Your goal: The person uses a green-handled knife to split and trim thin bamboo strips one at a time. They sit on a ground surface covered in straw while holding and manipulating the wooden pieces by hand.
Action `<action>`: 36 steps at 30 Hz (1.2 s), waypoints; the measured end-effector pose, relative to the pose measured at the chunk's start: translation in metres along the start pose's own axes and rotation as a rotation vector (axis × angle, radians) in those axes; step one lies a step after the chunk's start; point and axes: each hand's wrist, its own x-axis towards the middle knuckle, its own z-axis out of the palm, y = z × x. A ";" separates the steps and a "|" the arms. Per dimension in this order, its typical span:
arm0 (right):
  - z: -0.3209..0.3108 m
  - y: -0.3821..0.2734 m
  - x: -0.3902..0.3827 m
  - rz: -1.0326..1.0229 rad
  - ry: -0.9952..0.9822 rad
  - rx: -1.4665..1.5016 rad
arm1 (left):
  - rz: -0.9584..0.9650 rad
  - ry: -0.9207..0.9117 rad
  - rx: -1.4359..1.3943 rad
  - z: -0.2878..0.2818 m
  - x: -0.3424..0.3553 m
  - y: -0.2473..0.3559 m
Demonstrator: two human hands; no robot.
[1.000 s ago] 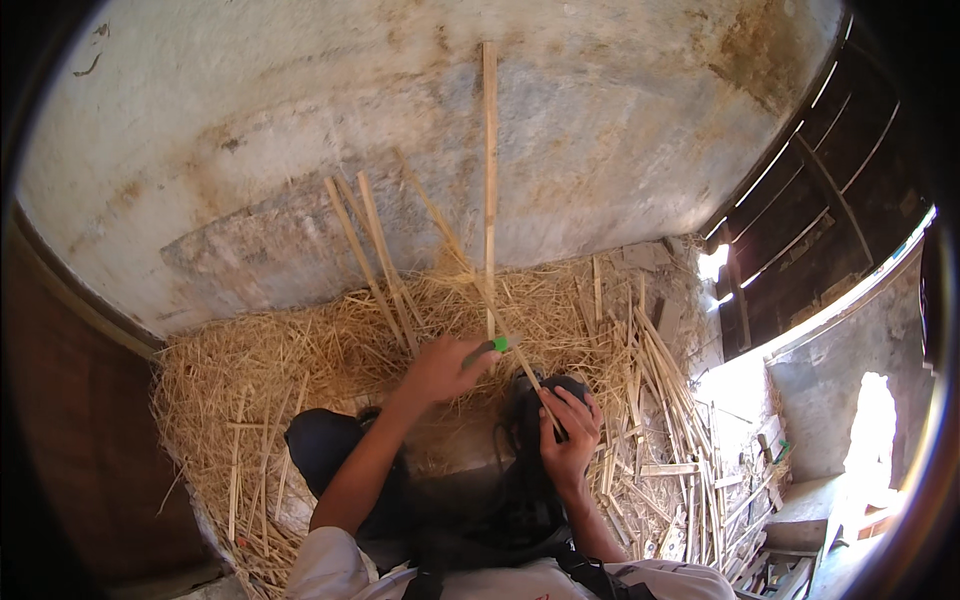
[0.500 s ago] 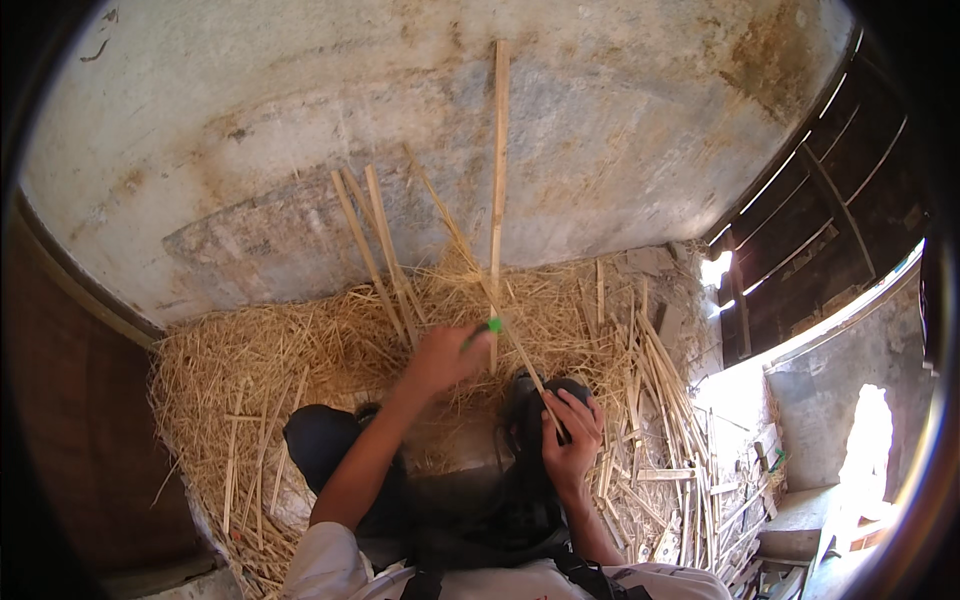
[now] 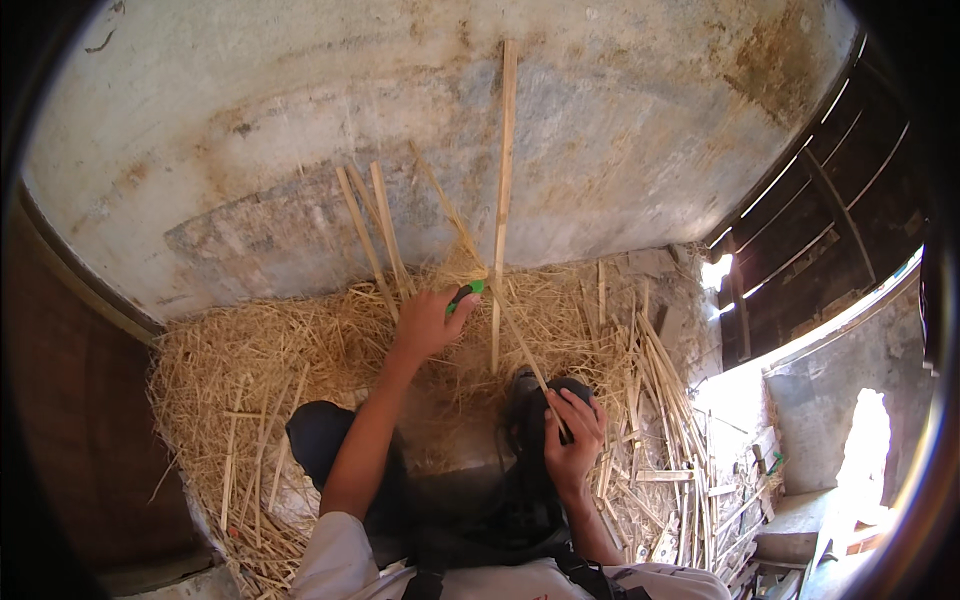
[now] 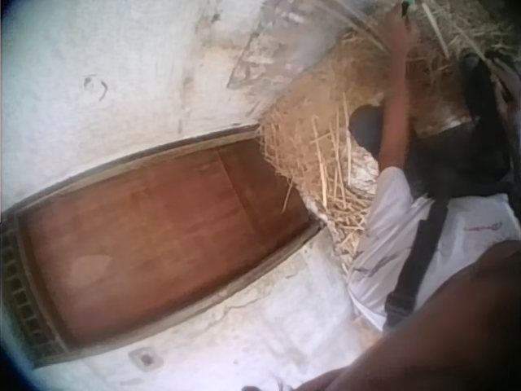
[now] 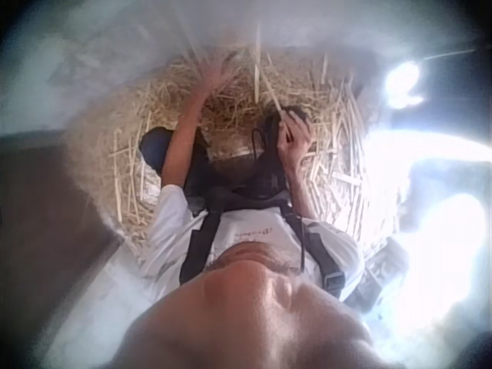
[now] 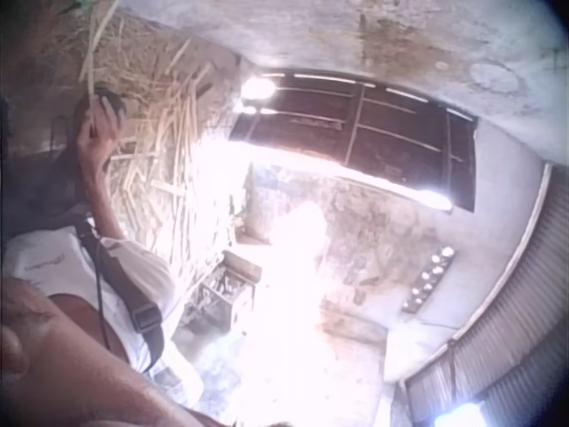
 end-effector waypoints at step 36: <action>-0.005 0.004 0.001 0.028 -0.008 0.005 | 0.035 -0.308 -0.225 0.001 -0.031 0.040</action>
